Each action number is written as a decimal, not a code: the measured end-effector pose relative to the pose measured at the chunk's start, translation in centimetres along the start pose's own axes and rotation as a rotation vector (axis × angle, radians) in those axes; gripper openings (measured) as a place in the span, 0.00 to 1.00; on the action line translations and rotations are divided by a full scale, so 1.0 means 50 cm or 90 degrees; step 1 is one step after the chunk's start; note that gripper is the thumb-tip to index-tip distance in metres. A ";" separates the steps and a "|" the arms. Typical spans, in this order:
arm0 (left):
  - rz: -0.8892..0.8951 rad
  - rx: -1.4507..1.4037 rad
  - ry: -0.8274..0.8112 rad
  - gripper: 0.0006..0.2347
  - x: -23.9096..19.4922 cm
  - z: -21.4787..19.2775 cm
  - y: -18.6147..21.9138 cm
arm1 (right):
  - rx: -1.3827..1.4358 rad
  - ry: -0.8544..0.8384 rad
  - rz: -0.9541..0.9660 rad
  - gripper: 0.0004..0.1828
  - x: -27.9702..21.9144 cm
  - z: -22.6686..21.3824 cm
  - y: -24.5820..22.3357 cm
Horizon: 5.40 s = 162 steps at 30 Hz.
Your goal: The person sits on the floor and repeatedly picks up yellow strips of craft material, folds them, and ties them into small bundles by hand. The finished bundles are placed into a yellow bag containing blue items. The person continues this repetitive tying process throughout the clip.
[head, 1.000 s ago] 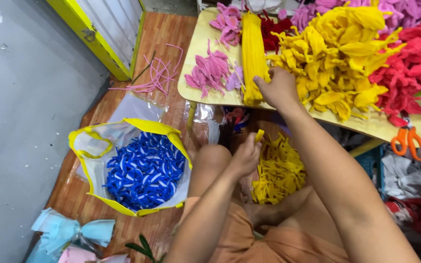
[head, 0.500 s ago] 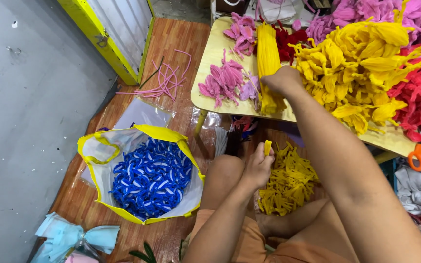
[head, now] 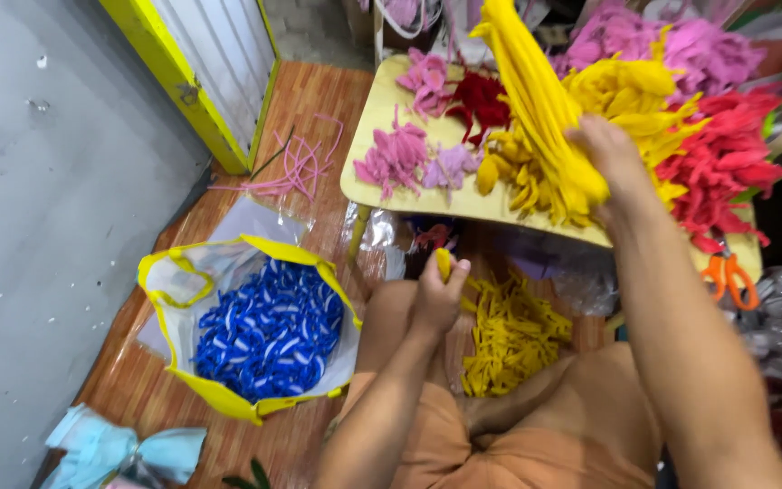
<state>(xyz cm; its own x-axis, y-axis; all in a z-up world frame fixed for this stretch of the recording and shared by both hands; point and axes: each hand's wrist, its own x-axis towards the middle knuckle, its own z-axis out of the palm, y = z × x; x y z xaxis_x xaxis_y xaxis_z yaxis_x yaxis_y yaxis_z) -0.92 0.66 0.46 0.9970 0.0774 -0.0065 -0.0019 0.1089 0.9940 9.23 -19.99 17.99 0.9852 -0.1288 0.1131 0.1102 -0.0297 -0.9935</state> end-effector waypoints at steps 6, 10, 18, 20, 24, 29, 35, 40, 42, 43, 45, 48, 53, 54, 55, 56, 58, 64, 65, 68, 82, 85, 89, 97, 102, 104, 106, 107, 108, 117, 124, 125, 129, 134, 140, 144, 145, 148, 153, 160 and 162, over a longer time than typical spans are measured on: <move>0.277 0.078 0.024 0.12 -0.004 0.039 0.204 | 0.522 -0.307 0.046 0.33 -0.323 -0.059 0.039; 0.409 0.150 -0.002 0.07 -0.003 0.070 0.250 | 0.546 -0.311 0.051 0.29 -0.435 -0.072 0.119; 0.578 0.272 -0.143 0.06 -0.064 0.092 0.274 | 0.671 -0.389 0.116 0.37 -0.553 -0.080 0.224; 0.632 0.343 -0.152 0.05 -0.053 0.080 0.270 | 0.630 -0.430 0.113 0.34 -0.544 -0.083 0.209; 0.758 0.521 -0.186 0.12 -0.046 0.056 0.282 | 0.519 -0.519 0.129 0.29 -0.536 -0.094 0.176; 0.799 0.612 -0.207 0.14 0.004 0.037 0.239 | 0.490 -0.562 0.135 0.27 -0.544 -0.093 0.212; 0.458 0.587 -0.012 0.07 0.100 -0.082 0.346 | 0.501 -0.600 0.345 0.30 -0.572 -0.128 0.180; 0.435 0.634 0.194 0.08 0.090 -0.128 0.314 | 0.587 -0.458 0.181 0.27 -0.546 -0.114 0.201; 0.363 0.696 0.076 0.09 0.023 -0.116 0.309 | 0.612 -0.361 0.115 0.27 -0.513 -0.101 0.169; 0.364 0.697 0.070 0.09 -0.013 -0.100 0.287 | 0.613 -0.356 0.114 0.27 -0.498 -0.092 0.154; 0.392 0.474 -0.047 0.08 -0.080 -0.070 0.250 | 0.604 -0.322 0.046 0.20 -0.460 -0.074 0.119; 0.392 0.249 -0.217 0.05 -0.187 -0.006 0.234 | 0.607 -0.266 0.049 0.20 -0.428 -0.065 0.116; 0.536 0.276 -0.310 0.07 -0.231 0.026 0.220 | 0.609 -0.236 0.049 0.18 -0.420 -0.057 0.161; 0.547 0.292 -0.308 0.07 -0.231 0.029 0.223 | 0.607 -0.232 0.044 0.18 -0.421 -0.057 0.158; 0.553 0.291 -0.308 0.07 -0.228 0.030 0.223 | 0.605 -0.234 0.039 0.18 -0.424 -0.047 0.146; 0.580 0.317 -0.326 0.06 -0.225 0.031 0.223 | 0.597 -0.186 0.013 0.19 -0.428 -0.038 0.135; 0.600 0.343 -0.347 0.05 -0.225 0.033 0.209 | 0.590 -0.133 -0.008 0.20 -0.440 -0.025 0.131; 0.632 0.377 -0.478 0.05 -0.270 0.020 0.203 | 0.604 -0.057 -0.015 0.24 -0.388 -0.097 0.128; 0.645 0.348 -0.500 0.04 -0.281 0.011 0.190 | 0.561 0.007 -0.035 0.27 -0.361 -0.136 0.155; 0.614 0.280 -0.551 0.04 -0.296 -0.009 0.184 | 0.523 0.112 -0.033 0.25 -0.343 -0.175 0.143; 0.234 0.640 -0.402 0.20 -0.170 -0.076 0.124 | 0.415 0.144 -0.052 0.26 -0.404 -0.183 -0.008; 0.162 0.551 -0.395 0.20 -0.139 -0.046 0.100 | 0.093 0.142 -0.013 0.16 -0.359 -0.126 0.006; 0.078 0.338 -0.212 0.07 -0.072 -0.021 0.000 | -0.220 0.073 0.009 0.40 -0.276 -0.042 -0.004; -0.034 0.120 -0.159 0.05 -0.009 -0.019 -0.051 | -0.396 -0.039 0.026 0.40 -0.050 0.132 0.039; -0.045 0.079 -0.137 0.03 -0.013 0.004 -0.061 | -0.542 -0.088 0.062 0.44 0.056 0.198 0.095; -0.046 0.075 -0.135 0.04 -0.013 0.006 -0.043 | -0.556 -0.112 0.055 0.43 0.075 0.203 0.110; -0.055 0.070 -0.133 0.05 -0.026 0.002 -0.005 | -0.571 -0.141 0.054 0.41 0.086 0.208 0.128; -0.071 0.073 -0.135 0.05 -0.035 0.000 0.024 | -0.596 -0.141 0.042 0.41 0.091 0.207 0.137; -0.087 0.075 -0.137 0.05 -0.043 -0.002 0.053 | -0.621 -0.141 0.030 0.41 0.095 0.206 0.146; -0.030 0.076 -0.142 0.04 -0.022 0.013 -0.010 | -0.752 -0.099 -0.171 0.17 0.113 0.198 0.186; -0.030 0.077 -0.136 0.04 -0.029 0.011 0.001 | -0.639 -0.045 -0.046 0.11 0.161 0.187 0.250; -0.031 0.078 -0.133 0.04 -0.029 0.013 -0.006 | -0.605 -0.027 -0.016 0.08 0.168 0.184 0.258; -0.060 0.089 -0.130 0.04 -0.028 0.014 -0.005 | -0.537 0.005 0.038 0.10 0.204 0.155 0.317; -0.090 0.091 -0.126 0.06 -0.024 0.014 -0.020 | -0.373 0.098 -0.058 0.10 0.184 0.128 0.271; -0.067 -0.114 -0.241 0.15 -0.011 -0.007 -0.059 | -0.067 0.067 0.006 0.12 -0.073 0.036 0.039; 0.037 -0.262 -0.389 0.14 -0.020 -0.015 -0.051 | -0.124 0.045 0.137 0.07 -0.291 -0.068 0.088; 0.039 -0.260 -0.397 0.14 -0.030 -0.009 -0.049 | -0.121 0.053 0.133 0.07 -0.342 -0.089 0.113; 0.071 -0.308 -0.392 0.10 -0.066 0.014 -0.008 | -0.294 -0.056 0.065 0.17 -0.477 -0.132 0.167; 0.025 -0.309 -0.353 0.14 -0.159 0.056 0.072 | -0.282 -0.037 0.049 0.06 -0.617 -0.136 0.162; -0.002 -0.282 -0.420 0.21 -0.241 0.077 0.155 | -0.368 -0.043 0.110 0.12 -0.640 -0.150 0.072; 0.048 -0.256 -0.452 0.12 -0.255 0.080 0.163 | -0.366 -0.111 0.046 0.15 -0.635 -0.138 0.036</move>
<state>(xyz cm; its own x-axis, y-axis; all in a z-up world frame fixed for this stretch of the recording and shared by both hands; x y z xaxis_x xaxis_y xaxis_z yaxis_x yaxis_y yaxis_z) -13.34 -3.41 9.07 0.8048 -0.5319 0.2636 0.0356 0.4865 0.8729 -22.76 -22.78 12.72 0.9999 0.0121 -0.0059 0.0019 -0.5642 -0.8256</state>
